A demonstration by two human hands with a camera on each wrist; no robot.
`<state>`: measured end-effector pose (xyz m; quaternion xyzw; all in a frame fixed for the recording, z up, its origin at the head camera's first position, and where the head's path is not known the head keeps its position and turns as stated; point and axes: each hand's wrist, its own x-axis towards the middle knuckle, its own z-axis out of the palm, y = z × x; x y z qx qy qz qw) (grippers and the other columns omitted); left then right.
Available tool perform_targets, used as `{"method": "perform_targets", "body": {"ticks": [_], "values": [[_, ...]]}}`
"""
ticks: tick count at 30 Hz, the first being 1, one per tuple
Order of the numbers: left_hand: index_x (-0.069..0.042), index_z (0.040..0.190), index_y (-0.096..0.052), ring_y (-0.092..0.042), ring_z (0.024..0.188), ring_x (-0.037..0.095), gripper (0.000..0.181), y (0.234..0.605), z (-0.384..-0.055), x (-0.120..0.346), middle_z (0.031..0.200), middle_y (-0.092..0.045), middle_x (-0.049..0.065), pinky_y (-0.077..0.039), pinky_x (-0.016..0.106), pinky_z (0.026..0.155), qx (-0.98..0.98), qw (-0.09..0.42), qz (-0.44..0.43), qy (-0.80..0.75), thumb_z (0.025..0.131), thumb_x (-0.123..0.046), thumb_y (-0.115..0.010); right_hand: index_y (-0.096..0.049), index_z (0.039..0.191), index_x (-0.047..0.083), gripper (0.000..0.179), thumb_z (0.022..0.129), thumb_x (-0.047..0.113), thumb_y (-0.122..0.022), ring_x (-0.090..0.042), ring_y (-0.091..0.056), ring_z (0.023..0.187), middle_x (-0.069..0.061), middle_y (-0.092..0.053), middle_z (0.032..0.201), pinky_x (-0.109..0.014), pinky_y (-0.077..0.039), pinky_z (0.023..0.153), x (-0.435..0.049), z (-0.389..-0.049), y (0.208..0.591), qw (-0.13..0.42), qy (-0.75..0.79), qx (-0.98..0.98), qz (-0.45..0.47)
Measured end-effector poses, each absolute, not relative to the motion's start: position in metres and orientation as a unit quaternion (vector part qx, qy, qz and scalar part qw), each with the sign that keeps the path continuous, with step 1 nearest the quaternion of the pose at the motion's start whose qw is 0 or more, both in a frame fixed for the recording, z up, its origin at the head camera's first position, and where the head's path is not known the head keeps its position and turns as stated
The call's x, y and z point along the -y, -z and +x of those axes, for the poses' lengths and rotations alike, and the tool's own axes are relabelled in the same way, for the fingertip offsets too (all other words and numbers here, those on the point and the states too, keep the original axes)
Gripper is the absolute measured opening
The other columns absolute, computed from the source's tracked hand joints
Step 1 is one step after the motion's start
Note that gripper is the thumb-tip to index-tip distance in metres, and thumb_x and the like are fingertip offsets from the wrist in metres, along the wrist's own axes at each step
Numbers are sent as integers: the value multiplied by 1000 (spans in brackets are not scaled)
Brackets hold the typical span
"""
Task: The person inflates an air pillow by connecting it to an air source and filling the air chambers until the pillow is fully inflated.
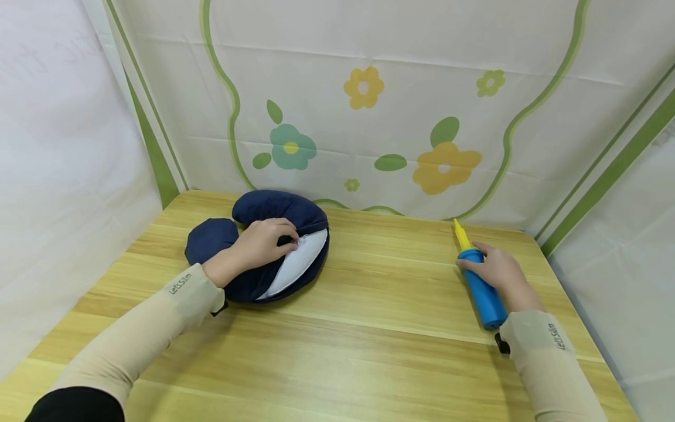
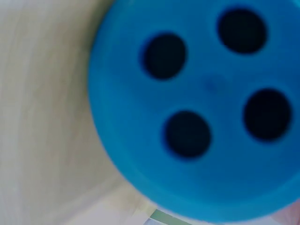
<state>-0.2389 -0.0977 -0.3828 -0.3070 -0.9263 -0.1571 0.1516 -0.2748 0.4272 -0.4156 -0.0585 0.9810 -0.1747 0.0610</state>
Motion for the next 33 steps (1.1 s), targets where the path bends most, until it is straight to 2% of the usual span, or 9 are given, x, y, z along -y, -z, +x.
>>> {"method": "perform_targets", "body": {"ticks": [5, 10, 13, 16, 21, 27, 33], "values": [[-12, 102, -79, -70, 92, 21, 12, 382, -240, 98, 109, -71, 3, -56, 39, 76, 927, 144, -308, 157, 92, -19, -79, -19, 158, -10, 100, 100, 65, -52, -66, -33, 129, -46, -26, 150, -73, -36, 98, -430, -274, 409, 74, 178, -980, -51], [-12, 102, -79, -70, 93, 22, 12, 381, -240, 99, 109, -72, 3, -56, 39, 76, 927, 144, -310, 155, 93, -20, -79, -17, 158, -11, 100, 101, 64, -50, -66, -29, 132, -46, -26, 150, -75, -31, 101, -430, -274, 398, 66, 178, -980, -57], [-13, 102, -79, -70, 93, 21, 12, 381, -240, 99, 109, -72, 3, -56, 39, 77, 927, 146, -310, 153, 93, -20, -79, -18, 158, -11, 97, 102, 62, -49, -66, -30, 131, -45, -27, 150, -75, -32, 100, -429, -274, 393, 57, 178, -980, -62], [-13, 103, -79, -70, 93, 21, 12, 381, -240, 100, 110, -72, 3, -56, 39, 77, 928, 143, -309, 154, 94, -21, -78, -23, 157, -11, 88, 105, 56, -48, -63, -40, 128, -43, -31, 150, -73, -38, 96, -427, -272, 388, 31, 180, -980, -72], [-13, 104, -79, -69, 96, 22, 13, 381, -240, 99, 111, -71, 3, -55, 40, 80, 929, 130, -307, 161, 94, -21, -77, -35, 155, -6, 74, 107, 49, -48, -56, -57, 116, -37, -47, 142, -68, -47, 88, -412, -268, 372, -23, 177, -980, -92], [-11, 102, -79, -69, 94, 22, 12, 383, -240, 99, 108, -72, 4, -55, 40, 78, 925, 142, -312, 161, 93, -19, -79, -39, 156, -1, 74, 106, 54, -46, -53, -57, 118, -37, -52, 138, -67, -47, 90, -383, -262, 346, -17, 171, -979, -111], [-12, 102, -79, -69, 96, 22, 12, 381, -239, 98, 109, -72, 3, -55, 41, 79, 928, 135, -307, 160, 93, -20, -79, -51, 149, 0, 60, 107, 43, -54, -48, -63, 111, -32, -56, 138, -61, -53, 84, -356, -253, 335, -51, 184, -969, -159]]}}
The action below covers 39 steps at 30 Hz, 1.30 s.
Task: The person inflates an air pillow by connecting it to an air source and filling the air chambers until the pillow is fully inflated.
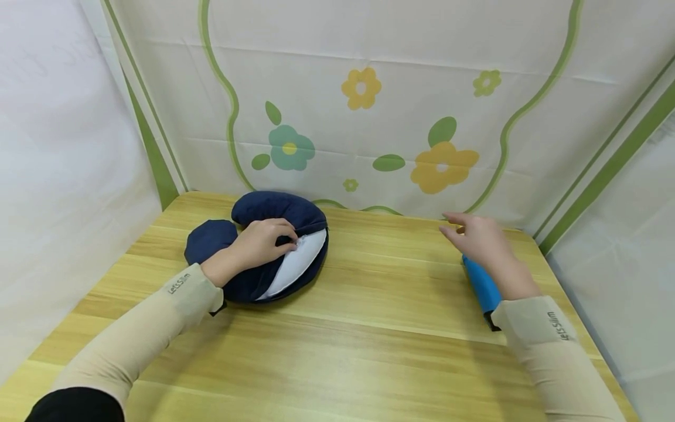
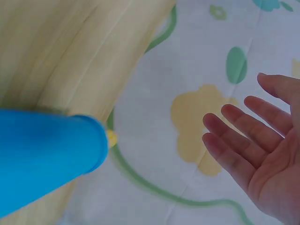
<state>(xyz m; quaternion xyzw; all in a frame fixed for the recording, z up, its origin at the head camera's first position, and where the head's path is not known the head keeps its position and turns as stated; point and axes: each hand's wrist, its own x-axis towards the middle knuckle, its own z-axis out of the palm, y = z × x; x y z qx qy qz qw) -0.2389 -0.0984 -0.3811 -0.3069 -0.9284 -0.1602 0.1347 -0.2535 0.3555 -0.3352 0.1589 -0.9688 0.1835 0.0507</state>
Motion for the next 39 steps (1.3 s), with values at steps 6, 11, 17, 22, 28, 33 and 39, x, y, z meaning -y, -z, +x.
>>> {"method": "perform_targets", "body": {"ticks": [6, 11, 17, 22, 28, 33, 39], "values": [[-13, 102, -80, -69, 95, 21, 12, 381, -239, 98, 109, -72, 2, -55, 40, 79, 928, 140, -306, 157, 92, -20, -80, -62, 140, 1, 46, 106, 31, -60, -44, -69, 102, -25, -63, 133, -60, -55, 80, -327, -244, 333, 92, -207, 951, 211], [-14, 101, -79, -69, 95, 21, 11, 382, -239, 98, 109, -72, 2, -55, 40, 79, 929, 141, -305, 158, 92, -20, -80, -67, 134, 2, 38, 104, 25, -64, -38, -72, 96, -20, -69, 125, -57, -56, 82, -301, -237, 341, 129, -234, 927, 263], [-14, 101, -79, -69, 95, 20, 11, 383, -238, 98, 109, -72, 2, -55, 39, 78, 928, 142, -303, 162, 93, -20, -79, -67, 135, 3, 38, 103, 22, -66, -37, -70, 103, -20, -68, 127, -55, -55, 86, -283, -232, 351, 112, -242, 925, 272], [-14, 101, -79, -70, 94, 21, 11, 384, -238, 99, 109, -72, 2, -55, 40, 78, 928, 141, -304, 160, 92, -20, -80, -66, 137, 4, 39, 104, 24, -65, -37, -69, 105, -20, -67, 130, -51, -53, 87, -264, -237, 366, 77, -222, 930, 282], [-14, 102, -79, -69, 95, 21, 12, 385, -238, 99, 110, -72, 2, -55, 39, 79, 930, 137, -304, 157, 93, -21, -79, -68, 135, 8, 37, 103, 25, -66, -32, -71, 102, -15, -69, 128, -53, -55, 83, -239, -249, 376, 69, -226, 927, 291], [-14, 102, -79, -70, 95, 20, 11, 384, -238, 99, 109, -72, 1, -55, 39, 79, 933, 135, -296, 156, 93, -20, -79, -69, 135, 10, 37, 103, 27, -66, -30, -72, 100, -13, -70, 127, -49, -56, 80, -217, -257, 378, 58, -231, 924, 299], [-13, 102, -79, -69, 95, 21, 12, 384, -237, 98, 109, -72, 2, -56, 40, 80, 931, 140, -302, 152, 92, -20, -80, -72, 130, 11, 34, 102, 27, -66, -26, -74, 95, -11, -73, 120, -39, -56, 68, -189, -265, 383, 58, -254, 911, 320]]}}
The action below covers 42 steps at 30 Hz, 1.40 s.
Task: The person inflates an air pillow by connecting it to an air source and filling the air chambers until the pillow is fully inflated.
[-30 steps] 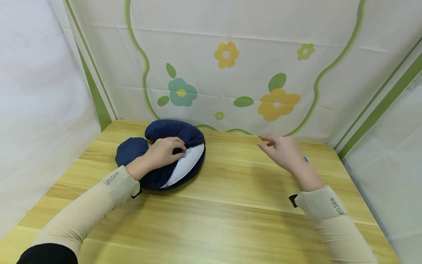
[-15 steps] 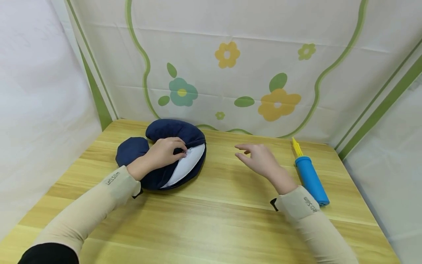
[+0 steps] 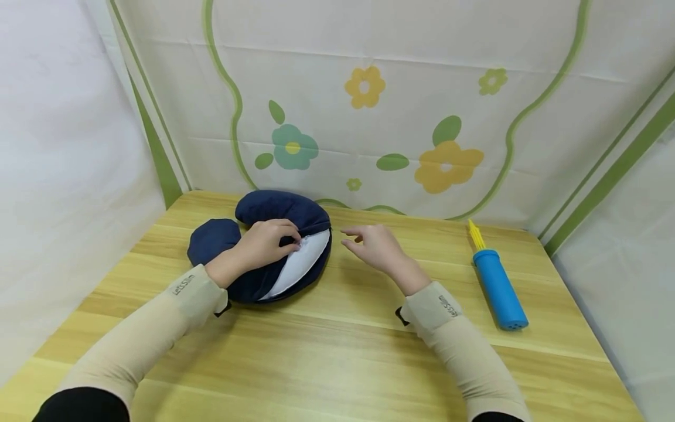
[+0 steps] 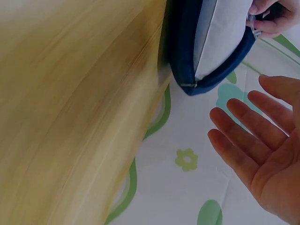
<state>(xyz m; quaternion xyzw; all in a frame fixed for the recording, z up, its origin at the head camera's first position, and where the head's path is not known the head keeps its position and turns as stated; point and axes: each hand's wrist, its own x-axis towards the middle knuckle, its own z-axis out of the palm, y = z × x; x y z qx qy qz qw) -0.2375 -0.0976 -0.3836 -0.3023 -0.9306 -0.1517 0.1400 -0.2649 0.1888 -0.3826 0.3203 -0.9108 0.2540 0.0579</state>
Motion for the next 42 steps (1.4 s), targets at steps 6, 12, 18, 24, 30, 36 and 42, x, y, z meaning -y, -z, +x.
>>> {"method": "perform_targets", "body": {"ticks": [6, 12, 18, 24, 30, 36, 42], "values": [[-13, 101, -80, -70, 94, 20, 12, 384, -238, 96, 107, -72, 1, -56, 39, 81, 931, 144, -305, 142, 92, -21, -80, -76, 123, 8, 28, 99, 22, -70, -23, -73, 86, -10, -76, 112, -39, -57, 69, -167, -268, 388, 69, -296, 893, 331], [-12, 101, -79, -70, 93, 21, 13, 384, -238, 94, 106, -72, 2, -56, 40, 81, 928, 150, -311, 141, 92, -20, -80, -78, 119, 8, 25, 98, 21, -72, -23, -71, 88, -9, -76, 113, -39, -57, 75, -152, -269, 392, 45, -341, 881, 326], [-11, 102, -79, -70, 95, 21, 13, 383, -238, 94, 108, -72, 3, -56, 40, 82, 928, 148, -311, 139, 92, -21, -80, -79, 116, 10, 24, 100, 25, -70, -24, -71, 92, -5, -77, 107, -38, -57, 78, -138, -271, 395, 15, -366, 877, 312], [-12, 100, -80, -70, 95, 21, 13, 384, -238, 94, 108, -72, 3, -56, 39, 80, 927, 158, -313, 134, 91, -20, -81, -80, 105, 10, 17, 101, 22, -69, -35, -69, 76, 0, -76, 90, -34, -54, 63, -127, -272, 394, -3, -412, 860, 301], [-12, 101, -80, -70, 95, 20, 13, 385, -240, 95, 109, -72, 3, -56, 38, 81, 928, 158, -310, 134, 91, -21, -81, -80, 101, 8, 14, 100, 19, -70, -32, -69, 71, 0, -75, 89, -29, -51, 58, -122, -273, 392, -20, -439, 849, 293], [-13, 102, -80, -70, 96, 20, 14, 384, -239, 95, 110, -72, 3, -56, 39, 80, 932, 154, -303, 128, 92, -22, -81, -78, 103, 4, 15, 101, 14, -67, -35, -69, 75, -6, -75, 93, -41, -56, 66, -119, -275, 391, -56, -465, 836, 285], [-16, 102, -82, -70, 95, 21, 19, 380, -238, 97, 110, -73, 2, -56, 40, 77, 936, 159, -286, 129, 88, -28, -84, -76, 105, -2, 17, 102, 9, -64, -19, -68, 74, -9, -75, 96, -50, -58, 80, -118, -276, 392, -77, -501, 817, 277]]}}
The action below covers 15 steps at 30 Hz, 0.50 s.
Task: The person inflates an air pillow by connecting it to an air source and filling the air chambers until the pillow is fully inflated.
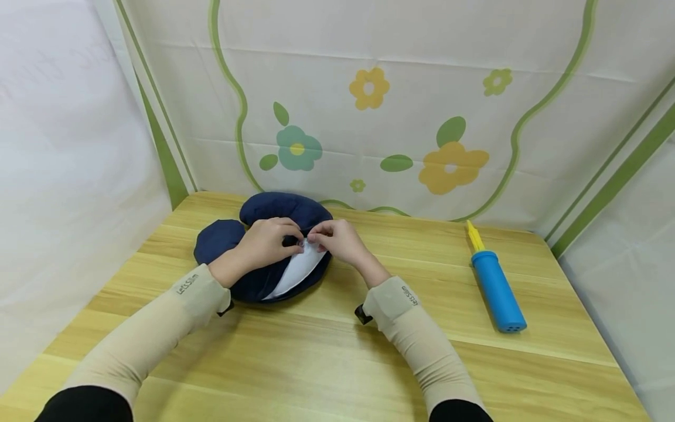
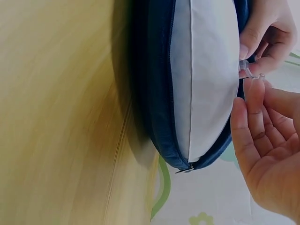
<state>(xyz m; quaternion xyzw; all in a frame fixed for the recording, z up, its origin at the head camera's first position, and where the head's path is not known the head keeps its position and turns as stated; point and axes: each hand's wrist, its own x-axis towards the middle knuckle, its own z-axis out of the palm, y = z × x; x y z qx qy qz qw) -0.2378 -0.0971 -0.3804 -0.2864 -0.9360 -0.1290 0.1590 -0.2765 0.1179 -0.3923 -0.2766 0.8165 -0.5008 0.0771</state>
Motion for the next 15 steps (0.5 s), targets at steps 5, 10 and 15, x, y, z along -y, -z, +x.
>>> {"method": "perform_targets", "body": {"ticks": [5, 10, 15], "values": [[-17, 105, -82, -70, 96, 22, 23, 378, -239, 98, 112, -73, 1, -55, 40, 78, 943, 144, -268, 132, 88, -32, -84, -76, 105, -4, 19, 103, 11, -65, -16, -67, 74, -9, -75, 95, -53, -57, 83, -119, -278, 393, 92, 535, -797, -263], [-16, 104, -82, -70, 97, 22, 21, 378, -240, 97, 113, -73, 2, -55, 39, 78, 947, 137, -254, 139, 89, -31, -83, -76, 105, -4, 19, 103, 12, -65, -17, -67, 75, -8, -75, 94, -54, -56, 86, -120, -278, 392, 104, 550, -788, -254], [-14, 103, -81, -69, 101, 22, 17, 377, -239, 94, 114, -73, 2, -54, 44, 85, 947, 136, -261, 131, 92, -26, -80, -76, 106, -3, 19, 102, 13, -65, -18, -68, 78, -9, -75, 95, -52, -56, 86, -119, -277, 392, 100, 558, -787, -244]]}}
